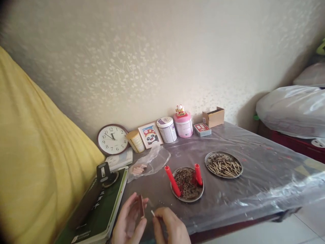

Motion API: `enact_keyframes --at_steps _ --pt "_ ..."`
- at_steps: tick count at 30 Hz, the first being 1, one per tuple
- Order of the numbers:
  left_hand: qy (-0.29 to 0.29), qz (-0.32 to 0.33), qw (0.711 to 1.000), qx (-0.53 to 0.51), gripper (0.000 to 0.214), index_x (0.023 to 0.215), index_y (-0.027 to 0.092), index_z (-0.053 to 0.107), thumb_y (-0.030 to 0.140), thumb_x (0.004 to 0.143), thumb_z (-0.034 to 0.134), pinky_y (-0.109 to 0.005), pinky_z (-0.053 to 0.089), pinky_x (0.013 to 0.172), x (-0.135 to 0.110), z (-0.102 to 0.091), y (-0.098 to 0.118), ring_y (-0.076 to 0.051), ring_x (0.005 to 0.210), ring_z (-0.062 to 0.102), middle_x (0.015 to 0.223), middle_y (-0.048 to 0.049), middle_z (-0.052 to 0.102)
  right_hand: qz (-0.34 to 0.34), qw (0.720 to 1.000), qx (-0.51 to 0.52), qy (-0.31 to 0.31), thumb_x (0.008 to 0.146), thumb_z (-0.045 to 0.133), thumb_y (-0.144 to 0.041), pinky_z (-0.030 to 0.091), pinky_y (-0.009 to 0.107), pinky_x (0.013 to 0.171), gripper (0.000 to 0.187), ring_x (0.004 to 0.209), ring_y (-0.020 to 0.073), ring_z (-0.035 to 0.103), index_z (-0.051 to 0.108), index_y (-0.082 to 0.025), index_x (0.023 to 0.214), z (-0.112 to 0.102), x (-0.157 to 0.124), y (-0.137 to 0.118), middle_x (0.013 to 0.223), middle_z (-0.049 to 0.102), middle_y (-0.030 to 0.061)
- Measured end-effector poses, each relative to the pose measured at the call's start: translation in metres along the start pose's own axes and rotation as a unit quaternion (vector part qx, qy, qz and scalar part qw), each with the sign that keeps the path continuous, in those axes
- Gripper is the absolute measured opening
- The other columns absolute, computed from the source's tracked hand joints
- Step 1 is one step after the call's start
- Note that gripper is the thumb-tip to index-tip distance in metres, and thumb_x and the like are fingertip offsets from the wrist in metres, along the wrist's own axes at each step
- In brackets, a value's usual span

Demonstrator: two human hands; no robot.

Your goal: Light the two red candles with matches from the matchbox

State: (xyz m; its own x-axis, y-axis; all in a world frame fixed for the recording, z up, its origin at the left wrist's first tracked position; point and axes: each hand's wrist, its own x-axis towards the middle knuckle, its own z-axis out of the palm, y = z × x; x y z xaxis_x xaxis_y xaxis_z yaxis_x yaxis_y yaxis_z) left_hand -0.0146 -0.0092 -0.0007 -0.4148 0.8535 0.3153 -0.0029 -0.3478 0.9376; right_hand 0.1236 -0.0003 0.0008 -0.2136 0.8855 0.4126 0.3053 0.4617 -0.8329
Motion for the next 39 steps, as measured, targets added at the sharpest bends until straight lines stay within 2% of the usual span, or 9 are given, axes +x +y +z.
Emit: enact_keyframes --at_steps 2,5,9,13,18,24,34,39 --pt "-0.014 0.016 1.000 0.021 0.058 0.125 0.020 0.051 0.035 0.072 0.072 -0.040 0.046 0.095 -0.003 -0.001 -0.003 -0.031 0.111 0.059 0.116 -0.0155 0.065 -0.010 0.999 0.031 0.044 0.093 0.048 -0.030 0.051 0.019 0.070 0.016 0.074 0.0134 0.064 0.060 -0.020 0.090 -0.004 0.004 -0.002 0.083 0.066 0.0033" --pt "-0.015 0.019 0.999 0.028 0.059 0.125 0.020 0.052 0.034 0.071 0.072 -0.043 0.041 0.101 -0.003 -0.003 -0.005 -0.032 0.116 0.055 0.121 -0.0168 0.062 -0.020 0.997 0.033 0.063 0.092 0.050 -0.031 0.051 0.018 0.075 0.017 0.082 0.0144 0.065 0.061 -0.019 0.087 -0.012 0.009 -0.005 0.092 0.067 0.0066" --pt "-0.017 -0.003 1.000 0.009 0.057 0.121 0.021 0.056 0.036 0.070 0.074 -0.040 0.045 0.096 0.001 -0.002 -0.004 -0.031 0.111 0.059 0.116 -0.0147 0.064 -0.021 0.998 0.038 0.049 0.092 0.051 -0.032 0.051 0.017 0.080 0.019 0.090 0.0149 0.066 0.062 -0.019 0.084 -0.019 0.014 -0.009 0.099 0.067 0.0076" --pt "-0.063 -0.046 0.995 -0.054 0.058 0.121 0.022 0.057 0.037 0.068 0.076 -0.038 0.049 0.088 0.002 0.002 0.000 -0.029 0.101 0.063 0.106 -0.0120 0.068 -0.007 0.995 0.101 0.008 0.094 0.047 -0.033 0.050 0.018 0.081 0.022 0.090 0.0145 0.065 0.061 -0.019 0.087 -0.023 0.017 -0.014 0.105 0.066 0.0081" --pt "-0.125 -0.067 0.985 -0.094 0.061 0.120 0.021 0.060 0.040 0.065 0.078 -0.039 0.049 0.086 0.001 0.003 -0.001 -0.029 0.099 0.063 0.105 -0.0134 0.068 0.015 0.982 0.181 -0.056 0.095 0.044 -0.037 0.050 0.022 0.078 0.026 0.082 0.0158 0.064 0.059 -0.016 0.089 -0.024 0.020 -0.018 0.088 0.067 0.0068" --pt "-0.128 -0.136 0.975 -0.124 0.051 0.103 0.020 0.070 0.044 0.060 0.082 -0.042 0.048 0.089 0.005 0.000 -0.008 -0.030 0.100 0.064 0.105 -0.0150 0.072 0.033 0.970 0.236 -0.044 0.095 0.046 -0.038 0.048 0.021 0.074 0.026 0.077 0.0139 0.059 0.057 -0.016 0.086 -0.021 0.022 -0.016 0.083 0.064 0.0048" --pt "-0.168 -0.159 0.962 -0.148 0.051 0.099 0.018 0.070 0.047 0.059 0.081 -0.042 0.047 0.088 0.009 0.003 -0.002 -0.030 0.097 0.065 0.102 -0.0150 0.073 0.055 0.960 0.271 -0.046 0.094 0.048 -0.042 0.048 0.022 0.073 0.028 0.076 0.0143 0.057 0.058 -0.016 0.087 -0.021 0.024 -0.015 0.082 0.062 0.0046" --pt "-0.156 -0.163 0.960 -0.163 0.049 0.098 0.020 0.070 0.044 0.057 0.084 -0.039 0.048 0.087 0.008 0.005 -0.001 -0.029 0.098 0.065 0.102 -0.0131 0.073 0.070 0.957 0.279 -0.050 0.093 0.049 -0.044 0.047 0.023 0.074 0.030 0.078 0.0149 0.057 0.058 -0.016 0.087 -0.023 0.025 -0.018 0.082 0.062 0.0049"
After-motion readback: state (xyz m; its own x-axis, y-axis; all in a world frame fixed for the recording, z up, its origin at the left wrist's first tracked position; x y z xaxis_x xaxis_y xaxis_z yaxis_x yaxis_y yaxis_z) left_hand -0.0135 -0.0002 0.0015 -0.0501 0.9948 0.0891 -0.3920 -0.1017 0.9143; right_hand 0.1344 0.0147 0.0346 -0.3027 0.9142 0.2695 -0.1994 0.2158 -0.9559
